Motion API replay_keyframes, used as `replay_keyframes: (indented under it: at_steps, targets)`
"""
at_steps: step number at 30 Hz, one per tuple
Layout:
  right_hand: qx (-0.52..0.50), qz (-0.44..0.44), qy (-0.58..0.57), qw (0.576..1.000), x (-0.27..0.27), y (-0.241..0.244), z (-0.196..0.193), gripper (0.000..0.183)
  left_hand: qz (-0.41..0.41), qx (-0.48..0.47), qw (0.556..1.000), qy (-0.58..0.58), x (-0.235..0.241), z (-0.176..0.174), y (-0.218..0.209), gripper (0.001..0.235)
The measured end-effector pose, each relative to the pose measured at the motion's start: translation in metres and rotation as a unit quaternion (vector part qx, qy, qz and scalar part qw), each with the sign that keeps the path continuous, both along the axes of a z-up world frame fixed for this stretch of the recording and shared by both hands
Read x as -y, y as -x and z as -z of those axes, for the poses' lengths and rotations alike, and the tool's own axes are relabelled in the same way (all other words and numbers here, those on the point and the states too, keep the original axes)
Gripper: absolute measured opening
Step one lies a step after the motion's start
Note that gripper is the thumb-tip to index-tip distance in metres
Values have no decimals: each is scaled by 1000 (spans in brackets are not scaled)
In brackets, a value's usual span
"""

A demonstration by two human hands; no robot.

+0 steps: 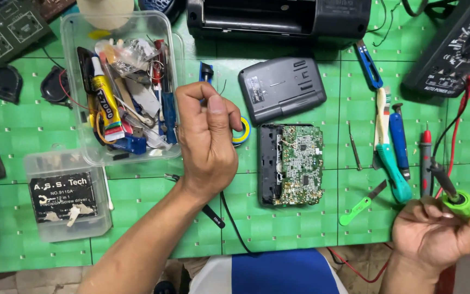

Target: Repair a circuit board by desoldering components and cleaning the board with a brush

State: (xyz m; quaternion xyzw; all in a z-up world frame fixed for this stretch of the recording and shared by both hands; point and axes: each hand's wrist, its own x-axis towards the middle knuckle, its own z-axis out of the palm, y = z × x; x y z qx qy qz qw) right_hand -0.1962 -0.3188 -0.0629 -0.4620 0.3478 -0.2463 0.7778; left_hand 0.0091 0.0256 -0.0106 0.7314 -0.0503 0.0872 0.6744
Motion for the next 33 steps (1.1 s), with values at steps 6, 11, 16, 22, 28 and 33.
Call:
replay_keyframes:
  at_steps: [6,11,16,22,28,33]
  targets:
    - [9,-10,-4,1000,6,4,2,39,19,-9,999,45,0,-5,0,17]
    - [10,-7,-13,1000,6,5,3,42,17,-14,999,24,0,-5,2,17]
    - [5,4,-2,1000,4,3,3,42,30,-8,999,19,1,-2,3,15]
    - [4,14,-2,1000,0,0,1,43,37,-9,999,23,0,-2,2,15]
    - [41,-16,-6,999,-3,-1,0,39,33,-1,999,3,0,-1,2,16]
    - [34,-19,-1,999,-4,-2,-1,39,32,-6,999,-6,0,0,2,16]
